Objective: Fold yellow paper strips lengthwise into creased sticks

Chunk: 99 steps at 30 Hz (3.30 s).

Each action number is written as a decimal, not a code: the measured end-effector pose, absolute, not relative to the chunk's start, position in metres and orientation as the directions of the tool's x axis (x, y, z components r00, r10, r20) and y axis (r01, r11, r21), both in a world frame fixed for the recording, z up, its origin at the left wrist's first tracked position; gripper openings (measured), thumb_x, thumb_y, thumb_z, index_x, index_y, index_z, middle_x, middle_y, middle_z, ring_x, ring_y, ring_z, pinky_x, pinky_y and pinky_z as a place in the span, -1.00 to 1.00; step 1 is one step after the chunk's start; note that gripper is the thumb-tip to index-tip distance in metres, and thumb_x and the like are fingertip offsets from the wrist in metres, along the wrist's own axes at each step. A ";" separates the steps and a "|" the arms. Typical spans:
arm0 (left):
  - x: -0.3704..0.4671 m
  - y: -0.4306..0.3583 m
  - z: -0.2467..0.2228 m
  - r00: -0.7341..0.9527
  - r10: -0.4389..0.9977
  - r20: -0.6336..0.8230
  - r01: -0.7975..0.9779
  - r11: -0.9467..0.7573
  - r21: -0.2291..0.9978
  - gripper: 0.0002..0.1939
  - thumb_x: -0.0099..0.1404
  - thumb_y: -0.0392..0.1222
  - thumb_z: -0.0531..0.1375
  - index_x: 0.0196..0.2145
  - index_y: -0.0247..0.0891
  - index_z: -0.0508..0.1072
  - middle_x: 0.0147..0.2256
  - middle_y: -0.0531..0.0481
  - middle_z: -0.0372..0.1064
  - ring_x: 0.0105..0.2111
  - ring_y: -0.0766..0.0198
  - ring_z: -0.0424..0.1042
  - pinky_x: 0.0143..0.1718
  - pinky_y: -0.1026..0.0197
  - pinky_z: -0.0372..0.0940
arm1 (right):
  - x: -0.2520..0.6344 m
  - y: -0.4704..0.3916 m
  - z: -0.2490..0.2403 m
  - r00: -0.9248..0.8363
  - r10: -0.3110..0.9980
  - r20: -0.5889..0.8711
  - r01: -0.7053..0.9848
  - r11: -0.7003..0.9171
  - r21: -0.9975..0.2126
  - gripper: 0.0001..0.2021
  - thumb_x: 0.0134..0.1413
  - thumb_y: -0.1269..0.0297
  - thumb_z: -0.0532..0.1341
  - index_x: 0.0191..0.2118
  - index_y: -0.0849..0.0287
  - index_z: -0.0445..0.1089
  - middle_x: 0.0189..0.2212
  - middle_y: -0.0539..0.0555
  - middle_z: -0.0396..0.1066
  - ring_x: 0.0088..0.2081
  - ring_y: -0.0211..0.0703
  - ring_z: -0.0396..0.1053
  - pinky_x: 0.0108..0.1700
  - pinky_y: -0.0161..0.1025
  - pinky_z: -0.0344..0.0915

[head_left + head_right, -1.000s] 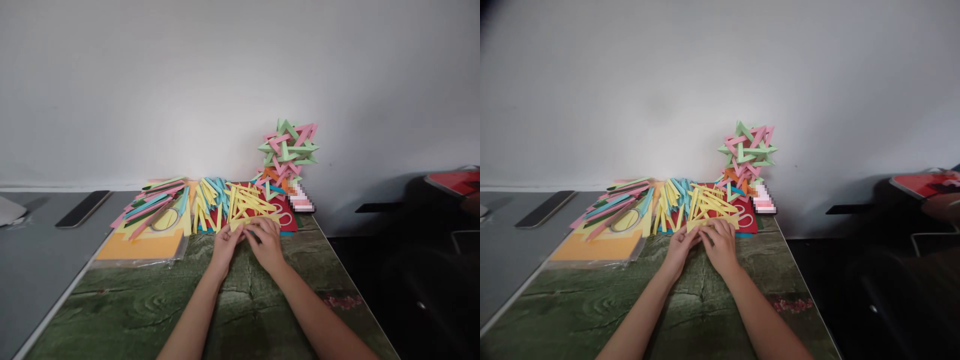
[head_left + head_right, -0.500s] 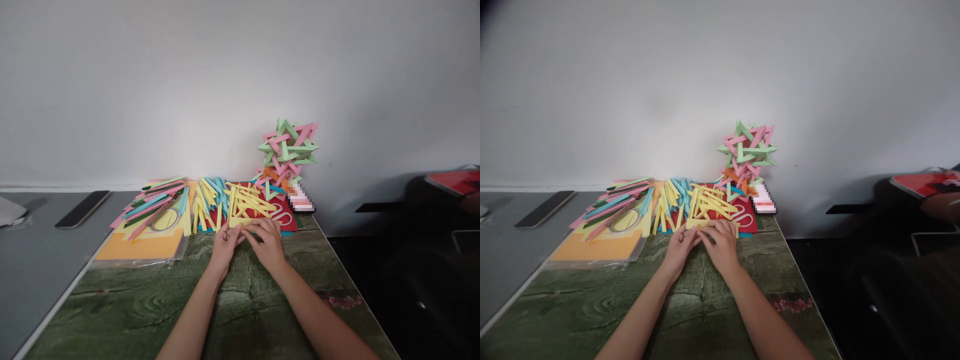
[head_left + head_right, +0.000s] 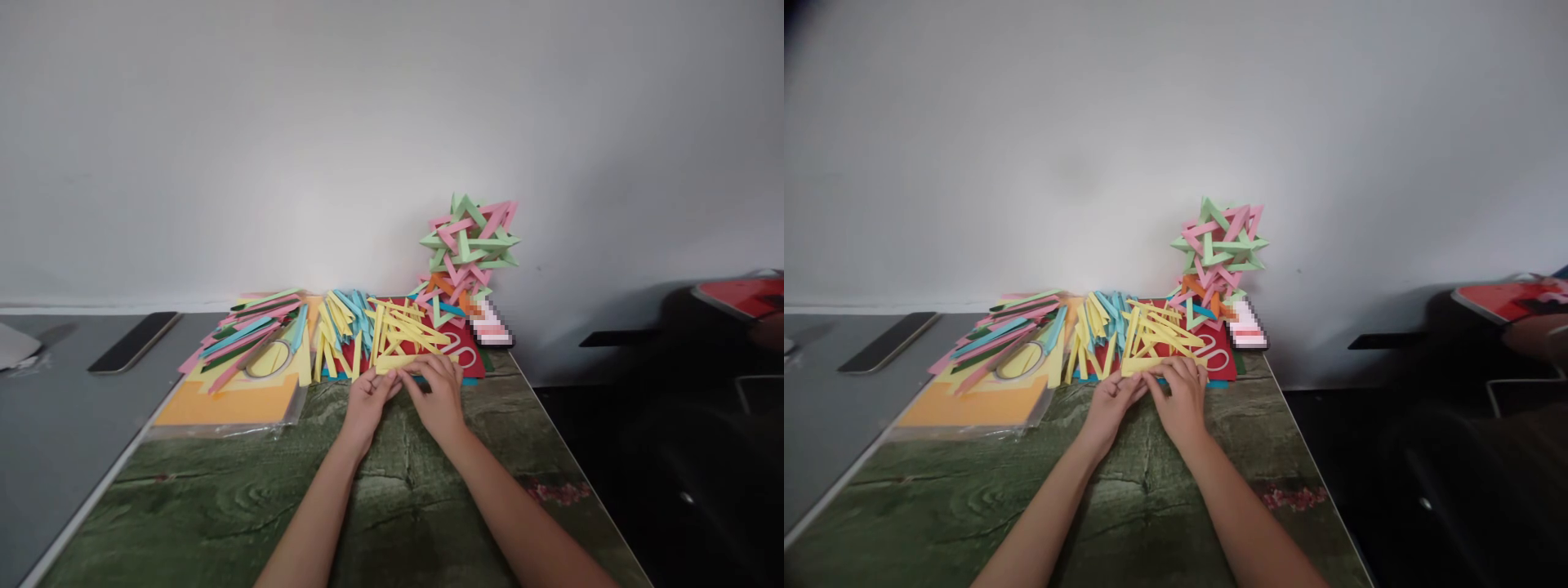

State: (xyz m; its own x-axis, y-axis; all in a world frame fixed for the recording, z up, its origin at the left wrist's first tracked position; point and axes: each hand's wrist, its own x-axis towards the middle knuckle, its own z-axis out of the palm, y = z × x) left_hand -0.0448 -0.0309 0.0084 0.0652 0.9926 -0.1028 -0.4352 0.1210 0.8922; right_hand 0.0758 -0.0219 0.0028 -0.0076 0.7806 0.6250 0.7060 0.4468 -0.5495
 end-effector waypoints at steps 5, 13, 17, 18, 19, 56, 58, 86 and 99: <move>-0.045 -0.030 0.007 0.062 0.991 -0.119 -0.427 0.134 0.894 -0.73 0.04 -0.16 0.23 -0.30 -0.38 0.43 -0.25 -0.13 0.45 -0.21 0.23 0.41 -0.03 0.16 0.20 | 0.075 -0.021 0.003 0.030 0.785 0.619 0.715 0.416 -0.562 -0.85 -0.03 0.17 0.17 -0.48 0.10 0.36 -0.40 -0.02 0.38 -0.27 -0.16 0.22 -0.18 -0.18 -0.05; -0.045 -0.031 0.007 0.036 0.988 -0.147 -0.436 0.148 0.888 -0.67 0.00 -0.15 0.25 -0.27 -0.37 0.44 -0.27 -0.14 0.45 -0.25 0.24 0.43 -0.06 0.17 0.23 | 0.075 -0.021 0.002 0.036 0.786 0.617 0.717 0.410 -0.564 -0.84 -0.03 0.16 0.16 -0.49 0.10 0.36 -0.39 0.00 0.39 -0.25 -0.14 0.21 -0.15 -0.15 -0.07; -0.045 -0.030 0.006 0.046 0.990 -0.134 -0.415 0.141 0.899 -0.69 0.02 -0.15 0.24 -0.26 -0.37 0.43 -0.27 -0.14 0.45 -0.25 0.24 0.42 -0.06 0.15 0.23 | 0.074 -0.021 0.003 0.047 0.796 0.604 0.722 0.391 -0.571 -0.84 -0.03 0.16 0.17 -0.50 0.10 0.35 -0.41 -0.01 0.39 -0.26 -0.14 0.20 -0.14 -0.15 -0.09; -0.045 -0.030 0.006 0.043 0.989 -0.139 -0.410 0.144 0.901 -0.69 0.02 -0.15 0.24 -0.26 -0.36 0.43 -0.27 -0.14 0.45 -0.24 0.23 0.42 -0.06 0.14 0.23 | 0.074 -0.022 0.003 0.045 0.797 0.602 0.723 0.390 -0.570 -0.84 -0.03 0.17 0.17 -0.50 0.11 0.35 -0.41 -0.01 0.39 -0.26 -0.14 0.20 -0.14 -0.15 -0.09; -0.045 -0.030 0.006 0.038 0.989 -0.144 -0.408 0.147 0.901 -0.69 0.02 -0.15 0.24 -0.26 -0.36 0.43 -0.28 -0.14 0.45 -0.24 0.23 0.42 -0.06 0.14 0.23 | 0.074 -0.022 0.003 0.042 0.797 0.603 0.724 0.391 -0.568 -0.85 -0.03 0.17 0.17 -0.50 0.11 0.35 -0.41 -0.01 0.39 -0.26 -0.14 0.20 -0.14 -0.15 -0.09; -0.043 -0.032 0.006 -0.007 0.992 -0.127 -0.424 0.112 0.899 -0.66 0.08 -0.05 0.17 -0.26 -0.36 0.41 -0.31 -0.15 0.46 -0.22 0.15 0.42 -0.07 0.07 0.23 | 0.073 -0.010 -0.005 0.013 1.000 0.015 -0.218 0.017 -0.976 -0.78 -0.22 0.17 0.27 -0.57 0.26 0.36 -0.69 -0.01 0.35 -0.70 -0.36 0.23 -0.66 -0.38 0.02; -0.043 -0.032 0.006 -0.013 0.993 -0.117 -0.375 0.104 0.921 -0.65 0.05 -0.07 0.21 -0.25 -0.35 0.42 -0.33 -0.13 0.47 -0.24 0.16 0.43 -0.09 0.07 0.25 | 0.073 -0.011 -0.005 0.013 1.000 0.004 -0.216 0.007 -0.976 -0.78 -0.23 0.18 0.28 -0.58 0.26 0.36 -0.69 -0.01 0.35 -0.69 -0.35 0.24 -0.66 -0.39 0.02; -0.042 -0.031 0.007 -0.153 0.978 -0.142 -0.426 0.065 0.902 -0.65 -0.01 -0.16 0.25 -0.22 -0.30 0.43 -0.28 -0.10 0.46 -0.27 0.25 0.44 -0.12 0.19 0.26 | 0.073 -0.006 -0.006 0.144 0.990 -0.010 -0.366 0.044 -0.929 -0.75 -0.28 0.19 0.31 -0.45 0.28 0.39 -0.61 0.06 0.44 -0.58 -0.21 0.38 -0.59 -0.35 0.14; -0.042 -0.030 0.005 -0.191 0.973 -0.126 -0.421 0.034 0.906 -0.69 -0.01 -0.17 0.25 -0.26 -0.31 0.44 -0.26 -0.10 0.45 -0.26 0.25 0.43 -0.09 0.14 0.24 | 0.075 -0.003 -0.007 0.241 0.969 -0.047 -0.436 0.065 -0.898 -0.78 -0.31 0.22 0.32 -0.55 0.27 0.36 -0.68 0.02 0.40 -0.64 -0.30 0.28 -0.57 -0.34 0.16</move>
